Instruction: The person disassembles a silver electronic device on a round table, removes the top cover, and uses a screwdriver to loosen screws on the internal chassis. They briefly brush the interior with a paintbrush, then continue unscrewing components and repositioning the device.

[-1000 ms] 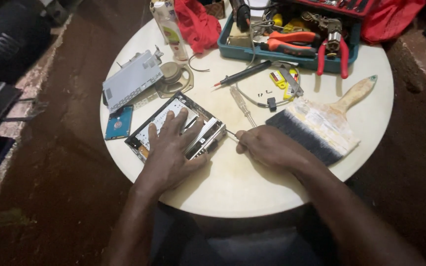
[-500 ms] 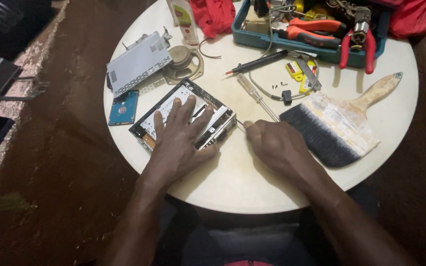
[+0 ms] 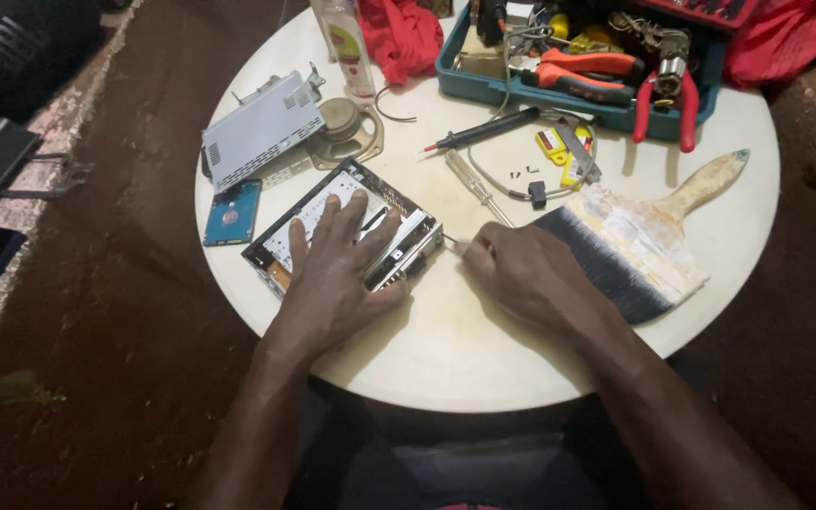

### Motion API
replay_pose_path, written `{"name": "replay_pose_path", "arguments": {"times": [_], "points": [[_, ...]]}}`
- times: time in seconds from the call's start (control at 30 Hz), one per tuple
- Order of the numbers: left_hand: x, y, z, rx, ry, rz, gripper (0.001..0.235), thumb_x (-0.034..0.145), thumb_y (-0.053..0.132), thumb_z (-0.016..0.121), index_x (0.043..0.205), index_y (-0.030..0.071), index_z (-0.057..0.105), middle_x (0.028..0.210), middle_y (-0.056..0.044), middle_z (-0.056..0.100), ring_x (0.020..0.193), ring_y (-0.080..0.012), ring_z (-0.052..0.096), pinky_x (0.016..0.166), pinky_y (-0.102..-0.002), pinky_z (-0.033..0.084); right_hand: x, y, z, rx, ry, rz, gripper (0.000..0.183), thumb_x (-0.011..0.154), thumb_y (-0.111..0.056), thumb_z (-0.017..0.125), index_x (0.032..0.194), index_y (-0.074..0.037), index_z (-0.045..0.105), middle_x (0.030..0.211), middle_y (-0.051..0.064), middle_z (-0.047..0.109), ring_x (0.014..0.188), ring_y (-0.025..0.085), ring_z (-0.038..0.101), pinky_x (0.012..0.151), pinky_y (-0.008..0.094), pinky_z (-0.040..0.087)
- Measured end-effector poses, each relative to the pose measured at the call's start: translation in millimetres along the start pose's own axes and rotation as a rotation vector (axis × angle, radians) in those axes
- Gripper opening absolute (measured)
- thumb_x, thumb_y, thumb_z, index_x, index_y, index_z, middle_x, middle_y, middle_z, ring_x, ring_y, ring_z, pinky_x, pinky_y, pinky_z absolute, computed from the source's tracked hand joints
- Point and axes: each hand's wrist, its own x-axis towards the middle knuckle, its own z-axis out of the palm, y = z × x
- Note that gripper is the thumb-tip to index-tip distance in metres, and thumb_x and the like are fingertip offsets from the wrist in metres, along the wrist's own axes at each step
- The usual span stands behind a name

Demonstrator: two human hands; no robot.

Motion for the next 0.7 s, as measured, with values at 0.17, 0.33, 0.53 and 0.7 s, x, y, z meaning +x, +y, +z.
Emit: {"name": "replay_pose_path", "arguments": {"times": [0.17, 0.33, 0.53, 0.7], "points": [[3, -1, 1, 0.003, 0.012, 0.003, 0.082, 0.085, 0.033, 0.079, 0.162, 0.025, 0.05, 0.173, -0.022, 0.028, 0.162, -0.0482, 0.012, 0.122, -0.077, -0.006, 14, 12, 9, -0.095, 0.053, -0.007, 0.048, 0.107, -0.046, 0.042, 0.109, -0.012, 0.075, 0.092, 0.023, 0.078, 0.099, 0.044, 0.078, 0.084, 0.054, 0.062], [1, 1, 0, -0.009, 0.006, -0.003, 0.083, 0.084, 0.035, 0.08, 0.161, 0.025, 0.05, 0.174, -0.022, 0.027, 0.162, -0.0477, 0.012, 0.123, -0.076, -0.006, 7, 7, 5, -0.077, 0.08, -0.027, 0.027, 0.098, -0.036, 0.068, 0.117, -0.016, 0.07, 0.09, 0.015, 0.077, 0.096, 0.038, 0.078, 0.085, 0.052, 0.06], [0, -1, 3, -0.016, 0.034, 0.018, 0.082, 0.084, 0.034, 0.081, 0.16, 0.025, 0.052, 0.172, -0.022, 0.03, 0.161, -0.0489, 0.014, 0.122, -0.077, -0.004, 18, 14, 14, -0.023, 0.04, 0.031, 0.049, 0.111, -0.046, 0.043, 0.105, -0.009, 0.074, 0.08, 0.018, 0.076, 0.081, 0.033, 0.078, 0.081, 0.049, 0.061], [-1, 1, 0, -0.038, 0.024, 0.007, 0.082, 0.084, 0.032, 0.081, 0.16, 0.023, 0.052, 0.172, -0.024, 0.03, 0.161, -0.0494, 0.014, 0.122, -0.078, -0.005, 11, 5, 3, -0.113, -0.003, -0.008, 0.036, 0.106, -0.037, 0.052, 0.118, -0.01, 0.072, 0.097, 0.024, 0.077, 0.1, 0.044, 0.078, 0.086, 0.056, 0.06]]}}
